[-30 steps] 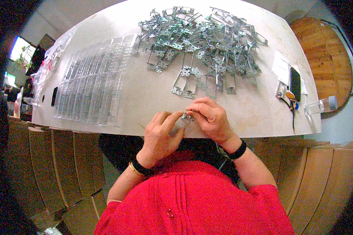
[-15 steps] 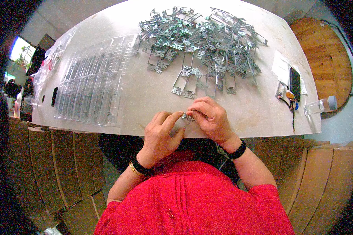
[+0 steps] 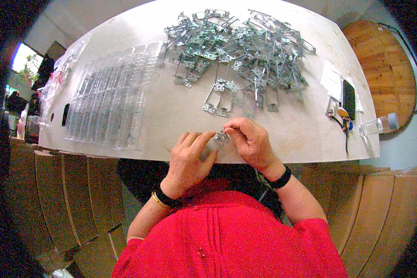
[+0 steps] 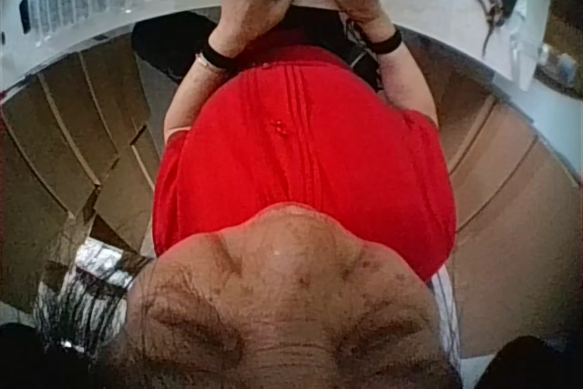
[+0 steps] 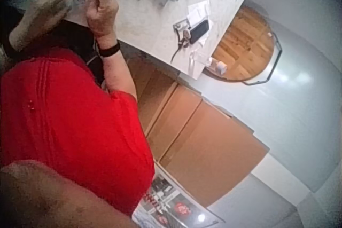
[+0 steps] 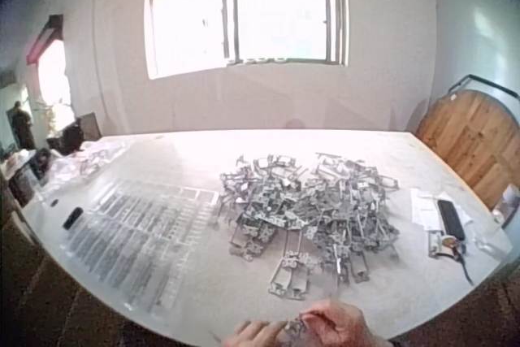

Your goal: Assembling small metal and plastic hardware components at a workstation.

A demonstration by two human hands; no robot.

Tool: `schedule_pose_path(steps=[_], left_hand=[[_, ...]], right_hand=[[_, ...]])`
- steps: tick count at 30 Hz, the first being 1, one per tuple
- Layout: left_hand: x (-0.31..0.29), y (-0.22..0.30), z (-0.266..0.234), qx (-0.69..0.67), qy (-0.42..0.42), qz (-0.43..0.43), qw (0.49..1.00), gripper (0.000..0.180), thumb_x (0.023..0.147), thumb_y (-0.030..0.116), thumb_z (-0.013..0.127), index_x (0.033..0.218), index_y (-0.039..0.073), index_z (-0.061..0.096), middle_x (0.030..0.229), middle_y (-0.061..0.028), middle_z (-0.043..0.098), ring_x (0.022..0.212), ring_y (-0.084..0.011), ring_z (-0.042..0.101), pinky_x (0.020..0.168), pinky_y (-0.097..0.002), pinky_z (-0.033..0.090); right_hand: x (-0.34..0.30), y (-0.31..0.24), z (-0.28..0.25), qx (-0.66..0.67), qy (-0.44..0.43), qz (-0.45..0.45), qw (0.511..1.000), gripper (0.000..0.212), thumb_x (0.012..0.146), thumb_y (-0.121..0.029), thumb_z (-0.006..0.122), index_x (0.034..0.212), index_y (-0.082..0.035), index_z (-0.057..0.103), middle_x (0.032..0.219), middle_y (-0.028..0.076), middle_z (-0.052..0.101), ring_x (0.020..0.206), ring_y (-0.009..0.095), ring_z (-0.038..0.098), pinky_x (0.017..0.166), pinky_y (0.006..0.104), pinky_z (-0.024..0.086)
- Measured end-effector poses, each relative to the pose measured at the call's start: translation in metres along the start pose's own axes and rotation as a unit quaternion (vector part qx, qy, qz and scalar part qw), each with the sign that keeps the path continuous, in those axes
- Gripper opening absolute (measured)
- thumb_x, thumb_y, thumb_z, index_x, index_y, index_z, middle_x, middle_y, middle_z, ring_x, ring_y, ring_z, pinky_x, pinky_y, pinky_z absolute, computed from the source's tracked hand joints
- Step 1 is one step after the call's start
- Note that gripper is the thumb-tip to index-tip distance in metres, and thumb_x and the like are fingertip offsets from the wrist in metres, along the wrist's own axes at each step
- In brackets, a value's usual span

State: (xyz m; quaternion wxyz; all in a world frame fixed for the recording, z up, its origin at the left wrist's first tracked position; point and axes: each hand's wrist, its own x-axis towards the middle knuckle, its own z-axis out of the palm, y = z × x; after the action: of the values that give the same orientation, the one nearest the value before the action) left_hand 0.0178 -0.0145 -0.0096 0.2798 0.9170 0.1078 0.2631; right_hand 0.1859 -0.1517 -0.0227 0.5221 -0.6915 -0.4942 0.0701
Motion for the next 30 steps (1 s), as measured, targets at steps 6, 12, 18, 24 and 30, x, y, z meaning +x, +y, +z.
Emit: schedule_pose_path(steps=[6, 12, 18, 24, 30], left_hand=[[-0.001, -0.003, 0.0, 0.028, 0.0, 0.011, 1.0, 0.048, 0.082, 0.013, 0.08, 0.128, 0.005, 0.066, 0.109, -0.0149, 0.07, 0.097, -0.0357, 0.064, 0.088, -0.045, 0.053], [0.0, -0.003, 0.002, 0.045, -0.014, 0.002, 0.999, 0.048, 0.084, 0.015, 0.078, 0.129, 0.004, 0.064, 0.113, -0.0171, 0.069, 0.102, -0.0372, 0.063, 0.092, -0.0469, 0.05], [0.0, -0.002, 0.003, 0.06, -0.006, 0.006, 0.998, 0.049, 0.084, 0.015, 0.078, 0.13, 0.005, 0.064, 0.118, -0.0171, 0.067, 0.108, -0.0373, 0.062, 0.096, -0.0482, 0.048], [0.005, -0.002, 0.007, 0.057, -0.006, 0.012, 0.998, 0.048, 0.085, 0.015, 0.077, 0.13, 0.005, 0.063, 0.119, -0.0169, 0.067, 0.11, -0.0373, 0.062, 0.097, -0.0486, 0.048], [0.01, -0.001, 0.011, 0.055, -0.008, 0.03, 0.998, 0.043, 0.087, 0.014, 0.075, 0.128, 0.004, 0.063, 0.118, -0.0171, 0.067, 0.109, -0.0369, 0.063, 0.097, -0.0485, 0.047]], right_hand=[[0.0, -0.001, -0.001, 0.015, -0.019, 0.01, 1.0, 0.008, 0.099, -0.008, 0.071, 0.107, -0.006, 0.068, 0.09, 0.014, 0.072, 0.078, 0.029, 0.071, 0.07, 0.0365, 0.055], [-0.001, 0.001, -0.001, 0.011, -0.022, 0.016, 1.0, 0.009, 0.099, -0.008, 0.072, 0.108, -0.005, 0.069, 0.089, 0.014, 0.072, 0.076, 0.028, 0.072, 0.068, 0.0358, 0.055], [0.001, -0.004, -0.001, 0.006, -0.026, 0.006, 1.0, 0.009, 0.1, -0.01, 0.071, 0.108, -0.006, 0.069, 0.09, 0.013, 0.072, 0.077, 0.027, 0.072, 0.069, 0.0356, 0.055], [0.0, -0.002, -0.002, 0.016, -0.029, 0.023, 0.999, 0.008, 0.101, -0.01, 0.071, 0.108, -0.006, 0.069, 0.09, 0.013, 0.072, 0.076, 0.027, 0.071, 0.069, 0.0355, 0.055], [-0.001, 0.001, -0.001, 0.012, -0.021, 0.006, 1.0, 0.008, 0.1, -0.01, 0.071, 0.107, -0.006, 0.069, 0.089, 0.013, 0.072, 0.076, 0.027, 0.071, 0.068, 0.0359, 0.055]])
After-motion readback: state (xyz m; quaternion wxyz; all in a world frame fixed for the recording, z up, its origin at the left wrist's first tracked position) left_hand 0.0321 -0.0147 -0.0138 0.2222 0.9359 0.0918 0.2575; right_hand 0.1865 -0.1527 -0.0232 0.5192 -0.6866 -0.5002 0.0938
